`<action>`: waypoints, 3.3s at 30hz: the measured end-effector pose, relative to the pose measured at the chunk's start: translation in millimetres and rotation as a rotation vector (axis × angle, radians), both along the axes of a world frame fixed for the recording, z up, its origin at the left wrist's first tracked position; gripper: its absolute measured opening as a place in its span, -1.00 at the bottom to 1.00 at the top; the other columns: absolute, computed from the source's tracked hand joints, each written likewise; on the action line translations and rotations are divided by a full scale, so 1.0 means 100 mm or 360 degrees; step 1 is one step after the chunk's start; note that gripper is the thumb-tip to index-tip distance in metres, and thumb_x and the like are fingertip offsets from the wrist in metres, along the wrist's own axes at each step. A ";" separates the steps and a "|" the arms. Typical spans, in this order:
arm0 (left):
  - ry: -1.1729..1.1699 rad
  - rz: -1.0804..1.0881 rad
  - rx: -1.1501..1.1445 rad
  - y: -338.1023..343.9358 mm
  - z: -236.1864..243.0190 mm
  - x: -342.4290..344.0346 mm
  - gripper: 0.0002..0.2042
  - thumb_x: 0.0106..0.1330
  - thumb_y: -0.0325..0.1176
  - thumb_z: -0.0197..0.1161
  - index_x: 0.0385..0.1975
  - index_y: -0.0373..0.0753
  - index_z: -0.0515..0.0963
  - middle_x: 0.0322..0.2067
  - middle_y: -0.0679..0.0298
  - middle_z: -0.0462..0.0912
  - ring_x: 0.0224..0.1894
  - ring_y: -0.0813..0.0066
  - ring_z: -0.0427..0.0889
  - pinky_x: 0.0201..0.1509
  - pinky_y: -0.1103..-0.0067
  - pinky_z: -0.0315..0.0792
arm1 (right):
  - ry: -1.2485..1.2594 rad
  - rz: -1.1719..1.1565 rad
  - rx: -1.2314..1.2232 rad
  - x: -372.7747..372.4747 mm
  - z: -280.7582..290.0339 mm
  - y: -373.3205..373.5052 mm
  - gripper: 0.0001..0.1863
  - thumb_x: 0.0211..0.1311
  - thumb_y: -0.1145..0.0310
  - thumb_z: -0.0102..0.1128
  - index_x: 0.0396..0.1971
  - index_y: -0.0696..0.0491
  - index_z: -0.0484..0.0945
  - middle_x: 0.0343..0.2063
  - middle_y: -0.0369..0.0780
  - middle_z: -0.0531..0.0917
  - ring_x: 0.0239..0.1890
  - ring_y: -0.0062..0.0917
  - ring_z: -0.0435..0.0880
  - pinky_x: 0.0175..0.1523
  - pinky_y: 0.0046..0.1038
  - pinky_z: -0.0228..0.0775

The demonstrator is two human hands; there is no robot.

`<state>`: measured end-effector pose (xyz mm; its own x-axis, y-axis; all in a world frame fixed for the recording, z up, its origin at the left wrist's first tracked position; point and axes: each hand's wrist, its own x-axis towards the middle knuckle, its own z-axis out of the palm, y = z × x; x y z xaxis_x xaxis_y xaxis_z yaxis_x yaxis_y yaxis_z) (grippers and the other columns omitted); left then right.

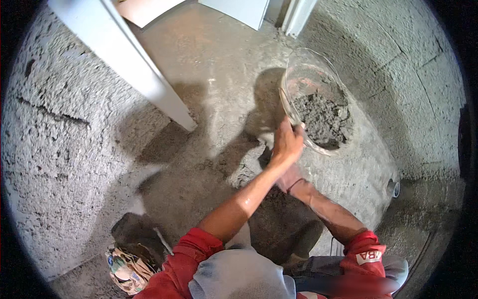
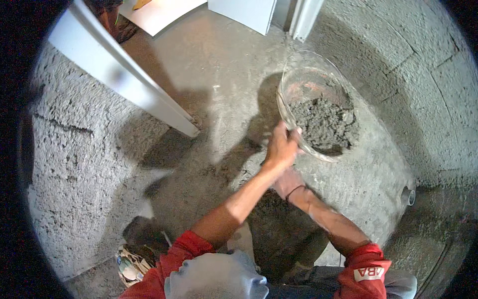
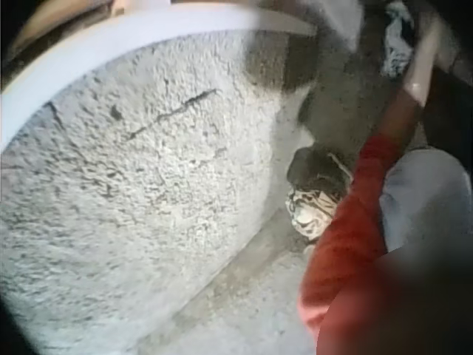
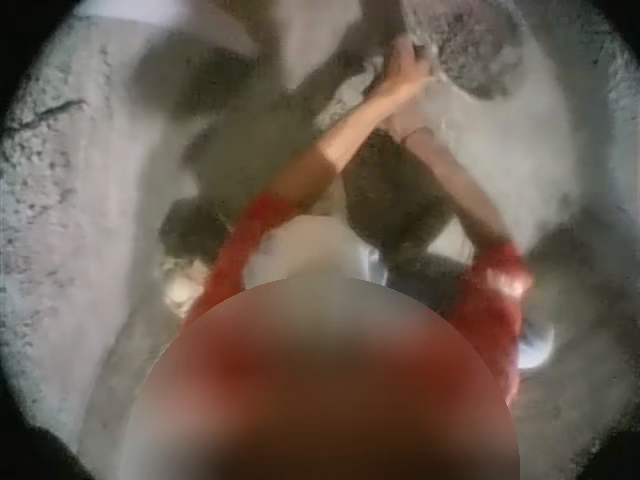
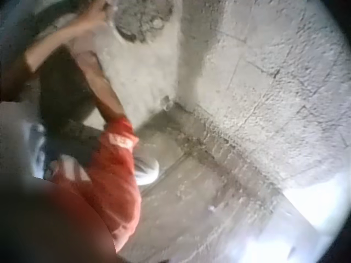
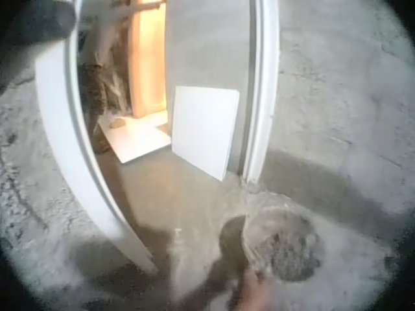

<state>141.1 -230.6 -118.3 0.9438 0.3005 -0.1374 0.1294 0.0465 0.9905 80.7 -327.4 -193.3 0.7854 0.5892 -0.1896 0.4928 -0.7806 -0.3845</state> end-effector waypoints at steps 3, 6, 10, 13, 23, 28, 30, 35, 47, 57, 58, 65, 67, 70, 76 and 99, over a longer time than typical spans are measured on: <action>0.0036 -0.0182 0.0069 0.47 0.14 0.21 -0.74 0.27 -0.33 0.09 -0.20 -0.41 0.43 -0.30 -0.09 0.58 -0.24 0.06 0.60 -0.20 0.30 0.41 | 0.0414 -0.0028 -0.0279 -0.13 0.70 0.11 -0.66 0.28 0.27 -0.11 -0.06 0.19 0.25 -0.56 0.04 0.59 -0.42 0.00 0.61 -0.26 -0.14 0.51; 0.0206 -0.0671 0.0213 0.99 0.21 0.30 -0.79 0.27 -0.33 0.13 -0.24 -0.36 0.45 -0.31 0.07 0.60 -0.26 0.27 0.59 -0.23 0.35 0.41 | 0.0679 -0.0284 -0.0188 0.06 0.88 -0.30 -0.62 0.30 0.25 -0.13 -0.04 0.24 0.19 -0.61 0.01 0.59 -0.52 -0.02 0.61 -0.35 -0.11 0.51; -0.0580 -0.0287 0.0926 1.58 -0.19 -0.26 -0.72 0.25 -0.27 0.16 -0.14 -0.30 0.46 -0.18 -0.01 0.53 -0.10 0.10 0.52 0.03 0.27 0.36 | 0.0470 -0.0265 -0.0546 -0.04 0.79 -0.90 -0.62 0.31 0.24 -0.16 -0.06 0.25 0.20 -0.63 0.02 0.58 -0.56 -0.08 0.61 -0.40 -0.14 0.52; -0.0413 -0.0288 0.1398 1.75 -0.82 -0.82 -0.53 0.14 -0.21 0.25 0.03 -0.27 0.39 0.00 -0.06 0.42 0.11 -0.04 0.36 0.21 0.19 0.19 | 0.0415 -0.0373 0.0115 -0.46 0.27 -1.24 -0.59 0.34 0.22 -0.19 -0.06 0.30 0.22 -0.67 0.03 0.53 -0.58 -0.03 0.56 -0.43 -0.14 0.44; -0.0290 -0.0259 0.1344 1.06 -0.87 -1.19 -0.22 -0.10 -0.17 0.36 0.20 -0.26 0.24 0.20 -0.08 0.15 0.25 -0.12 0.13 0.28 0.14 0.09 | 0.1186 -0.0648 0.0347 -1.00 0.25 -0.56 -0.62 0.37 0.13 -0.14 -0.16 0.20 0.27 -0.69 -0.09 0.47 -0.65 -0.30 0.47 -0.48 -0.28 0.35; -0.0375 -0.0176 0.1119 0.84 -0.73 -1.19 -0.28 -0.13 -0.34 0.35 0.16 -0.25 0.29 0.15 -0.02 0.23 0.19 -0.03 0.23 0.25 0.22 0.16 | 0.2008 -0.1164 0.1044 -1.13 0.31 0.14 -0.70 0.38 0.09 -0.15 -0.32 0.04 0.30 -0.64 -0.27 0.40 -0.68 -0.53 0.42 -0.61 -0.38 0.33; -0.0292 -0.0079 0.0963 0.79 -0.68 -1.16 -0.34 -0.11 -0.39 0.33 0.12 -0.27 0.33 0.14 -0.01 0.25 0.19 0.00 0.24 0.24 0.24 0.17 | 0.2104 -0.1232 0.1219 -1.07 0.27 0.31 -0.70 0.38 0.08 -0.14 -0.29 0.03 0.31 -0.64 -0.27 0.41 -0.70 -0.54 0.40 -0.63 -0.41 0.30; -0.0439 0.0086 0.0959 0.71 -0.18 -1.00 -0.41 -0.05 -0.36 0.28 0.08 -0.35 0.36 0.13 -0.02 0.29 0.18 0.04 0.29 0.24 0.23 0.19 | 0.2121 -0.1167 0.1431 -0.85 0.78 0.32 -0.74 0.36 0.13 -0.12 -0.28 0.03 0.28 -0.66 -0.29 0.38 -0.74 -0.58 0.35 -0.69 -0.47 0.25; -0.1127 0.0087 0.0677 0.36 0.75 0.31 -0.31 0.20 -0.02 0.09 0.23 -0.37 0.13 0.18 -0.08 0.25 0.25 0.10 0.22 0.31 0.19 0.10 | -0.0509 -0.0592 -0.0515 0.47 2.02 -0.46 -0.61 0.24 0.19 0.03 -0.12 0.18 0.28 -0.39 0.02 0.57 -0.50 -0.22 0.62 -0.48 -0.28 0.48; -0.0333 0.0107 0.0564 0.62 0.19 -0.10 -0.61 0.22 -0.27 0.15 -0.01 -0.36 0.37 -0.18 0.01 0.49 -0.10 0.25 0.50 -0.02 0.34 0.38 | -0.0169 -0.0301 -0.0789 0.92 3.09 -1.15 -0.68 0.31 0.16 -0.05 -0.24 0.14 0.44 -0.55 0.00 0.59 -0.42 -0.12 0.60 -0.25 -0.20 0.46; -0.0083 0.0019 0.0358 0.59 0.16 -0.09 -0.66 0.23 -0.26 0.15 -0.09 -0.36 0.43 -0.30 0.04 0.53 -0.20 0.27 0.54 -0.11 0.36 0.41 | -0.0167 -0.0304 -0.0794 0.97 3.07 -1.15 -0.68 0.31 0.16 -0.05 -0.24 0.14 0.44 -0.55 0.00 0.59 -0.42 -0.12 0.60 -0.25 -0.20 0.46; 0.0015 0.0022 -0.0296 0.20 0.26 -0.08 -0.79 0.32 -0.35 0.04 -0.40 -0.41 0.36 -0.57 0.24 0.44 -0.55 0.50 0.49 -0.56 0.53 0.61 | 0.0679 -0.0676 -0.1360 1.49 2.86 -0.70 -0.79 0.16 0.36 0.06 -0.38 0.23 0.48 -0.55 -0.07 0.55 -0.52 -0.30 0.57 -0.42 -0.24 0.46; -0.0018 -0.0028 -0.0384 0.06 0.37 -0.13 -0.80 0.35 -0.35 0.03 -0.35 -0.42 0.36 -0.52 0.18 0.46 -0.56 0.47 0.51 -0.52 0.54 0.64 | 0.1154 -0.0548 -0.0489 1.61 2.64 -1.24 -0.81 0.06 0.44 0.07 -0.35 0.23 0.46 -0.56 -0.13 0.52 -0.54 -0.35 0.55 -0.51 -0.28 0.43; -0.0030 -0.0058 -0.0200 0.01 0.29 -0.18 -0.82 0.37 -0.35 0.01 -0.34 -0.37 0.37 -0.52 0.24 0.46 -0.50 0.53 0.55 -0.45 0.54 0.63 | 0.1081 -0.0721 -0.1269 1.43 2.76 -0.52 -0.68 0.34 0.27 -0.21 -0.32 0.25 0.39 -0.67 -0.18 0.49 -0.64 -0.44 0.53 -0.52 -0.29 0.46; 0.0050 -0.0192 0.0090 0.08 0.19 -0.22 -0.63 0.35 -0.21 0.03 -0.18 -0.50 0.37 -0.42 -0.08 0.51 -0.42 0.09 0.62 -0.30 0.32 0.47 | 0.1931 -0.1100 -0.0293 1.21 2.52 -0.79 -0.73 0.36 0.20 -0.17 -0.40 0.09 0.34 -0.69 -0.31 0.40 -0.75 -0.65 0.36 -0.70 -0.57 0.31; -0.0033 0.0021 -0.0178 0.35 0.05 -0.11 -0.76 0.38 -0.28 0.00 -0.38 -0.37 0.35 -0.58 0.22 0.43 -0.54 0.47 0.46 -0.44 0.49 0.42 | -0.0337 0.0128 -0.0761 -0.34 1.96 -2.08 -0.69 0.26 0.29 -0.02 -0.06 0.10 0.31 -0.25 -0.03 0.45 -0.43 -0.16 0.60 -0.43 -0.22 0.44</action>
